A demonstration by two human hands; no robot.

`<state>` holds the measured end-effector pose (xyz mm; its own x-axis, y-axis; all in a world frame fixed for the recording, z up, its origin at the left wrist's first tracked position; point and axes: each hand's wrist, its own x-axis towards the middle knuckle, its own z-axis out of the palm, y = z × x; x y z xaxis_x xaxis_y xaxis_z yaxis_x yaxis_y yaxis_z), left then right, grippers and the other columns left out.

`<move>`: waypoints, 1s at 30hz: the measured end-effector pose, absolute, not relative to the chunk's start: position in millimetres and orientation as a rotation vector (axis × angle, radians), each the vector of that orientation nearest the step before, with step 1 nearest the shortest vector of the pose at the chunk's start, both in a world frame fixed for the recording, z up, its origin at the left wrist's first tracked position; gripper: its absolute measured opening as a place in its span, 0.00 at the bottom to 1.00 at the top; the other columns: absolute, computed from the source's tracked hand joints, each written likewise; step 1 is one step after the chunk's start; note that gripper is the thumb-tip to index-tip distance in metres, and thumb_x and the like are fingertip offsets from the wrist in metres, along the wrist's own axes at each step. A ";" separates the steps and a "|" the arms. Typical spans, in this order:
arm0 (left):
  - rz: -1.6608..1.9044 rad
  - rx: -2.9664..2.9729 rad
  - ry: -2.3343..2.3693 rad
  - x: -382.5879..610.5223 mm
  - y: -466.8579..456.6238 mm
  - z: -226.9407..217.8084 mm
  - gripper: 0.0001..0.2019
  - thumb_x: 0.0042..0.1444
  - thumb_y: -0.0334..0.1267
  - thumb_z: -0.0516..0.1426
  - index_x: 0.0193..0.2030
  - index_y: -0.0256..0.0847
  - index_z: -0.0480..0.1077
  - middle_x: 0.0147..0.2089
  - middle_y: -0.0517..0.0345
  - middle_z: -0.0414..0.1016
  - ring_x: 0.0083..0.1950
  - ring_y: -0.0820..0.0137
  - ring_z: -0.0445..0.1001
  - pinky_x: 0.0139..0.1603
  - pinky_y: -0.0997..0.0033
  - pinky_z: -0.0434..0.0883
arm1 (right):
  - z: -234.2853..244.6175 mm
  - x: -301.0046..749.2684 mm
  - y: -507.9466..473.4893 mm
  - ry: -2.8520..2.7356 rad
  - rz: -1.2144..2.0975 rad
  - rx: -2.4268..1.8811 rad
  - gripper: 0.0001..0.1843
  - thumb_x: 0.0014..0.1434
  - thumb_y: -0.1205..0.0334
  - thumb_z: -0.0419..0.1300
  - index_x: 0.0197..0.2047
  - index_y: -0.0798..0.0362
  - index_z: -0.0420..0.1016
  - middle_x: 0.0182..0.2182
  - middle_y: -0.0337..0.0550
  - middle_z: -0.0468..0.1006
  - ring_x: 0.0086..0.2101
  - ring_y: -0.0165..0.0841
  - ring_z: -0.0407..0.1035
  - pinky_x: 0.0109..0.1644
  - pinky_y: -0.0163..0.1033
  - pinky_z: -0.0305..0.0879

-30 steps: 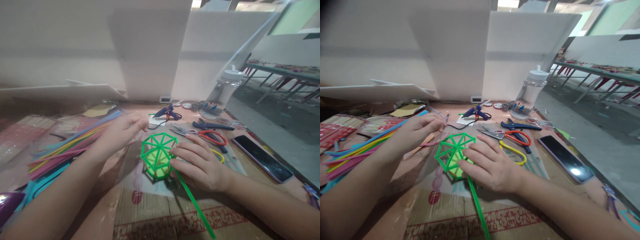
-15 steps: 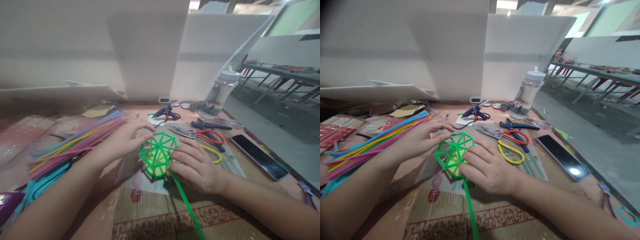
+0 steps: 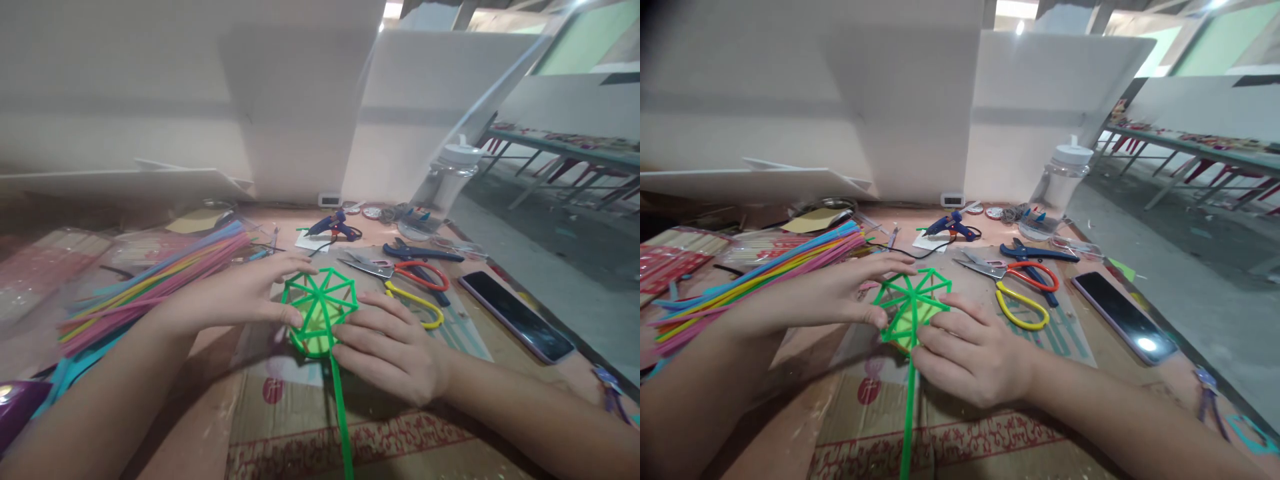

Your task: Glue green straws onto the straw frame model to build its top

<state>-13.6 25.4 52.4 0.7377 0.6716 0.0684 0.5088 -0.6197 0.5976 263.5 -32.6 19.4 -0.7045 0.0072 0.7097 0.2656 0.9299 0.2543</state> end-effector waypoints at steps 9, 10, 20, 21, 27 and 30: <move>0.603 2.499 0.955 1.2 4.1 57.4 0.21 0.66 0.52 0.58 0.63 0.53 0.71 0.69 0.56 0.69 0.69 0.60 0.66 0.70 0.58 0.64 | 20.6 272.0 -21.4 -2.251 -0.310 -0.281 0.11 0.63 0.72 0.54 0.44 0.57 0.76 0.36 0.47 0.81 0.42 0.37 0.75 0.58 0.53 0.73; 0.606 2.530 0.949 3.4 2.6 57.7 0.17 0.68 0.49 0.57 0.61 0.53 0.72 0.68 0.57 0.70 0.69 0.61 0.67 0.69 0.59 0.64 | 22.3 273.4 -19.2 -2.250 -0.280 -0.341 0.11 0.62 0.73 0.55 0.45 0.57 0.76 0.36 0.48 0.81 0.41 0.36 0.75 0.56 0.52 0.74; 0.632 2.477 1.058 4.9 22.2 44.9 0.15 0.70 0.44 0.51 0.52 0.47 0.78 0.63 0.51 0.72 0.66 0.58 0.68 0.68 0.52 0.64 | 21.1 266.8 -29.4 -2.469 -0.344 -0.382 0.15 0.66 0.68 0.59 0.55 0.59 0.77 0.44 0.49 0.82 0.50 0.40 0.71 0.63 0.53 0.68; 0.633 2.445 1.054 5.8 22.5 44.2 0.16 0.70 0.45 0.51 0.51 0.47 0.78 0.64 0.50 0.72 0.66 0.58 0.68 0.68 0.51 0.65 | 21.2 265.1 -31.6 -2.465 -0.329 -0.383 0.14 0.67 0.68 0.58 0.54 0.59 0.77 0.44 0.49 0.82 0.49 0.39 0.72 0.63 0.53 0.68; 0.544 2.361 1.008 14.1 24.5 40.1 0.19 0.68 0.51 0.51 0.42 0.45 0.80 0.64 0.51 0.73 0.65 0.56 0.70 0.68 0.51 0.65 | 22.1 260.2 -36.6 -2.377 -0.242 -0.373 0.15 0.70 0.69 0.52 0.50 0.61 0.79 0.43 0.50 0.84 0.48 0.38 0.74 0.63 0.51 0.68; 0.491 2.308 1.028 16.8 27.5 36.9 0.20 0.67 0.52 0.51 0.39 0.46 0.81 0.62 0.53 0.75 0.61 0.58 0.74 0.65 0.53 0.68 | 19.8 258.4 -38.1 -2.365 -0.227 -0.369 0.16 0.71 0.69 0.50 0.50 0.61 0.79 0.44 0.51 0.85 0.48 0.38 0.75 0.64 0.52 0.68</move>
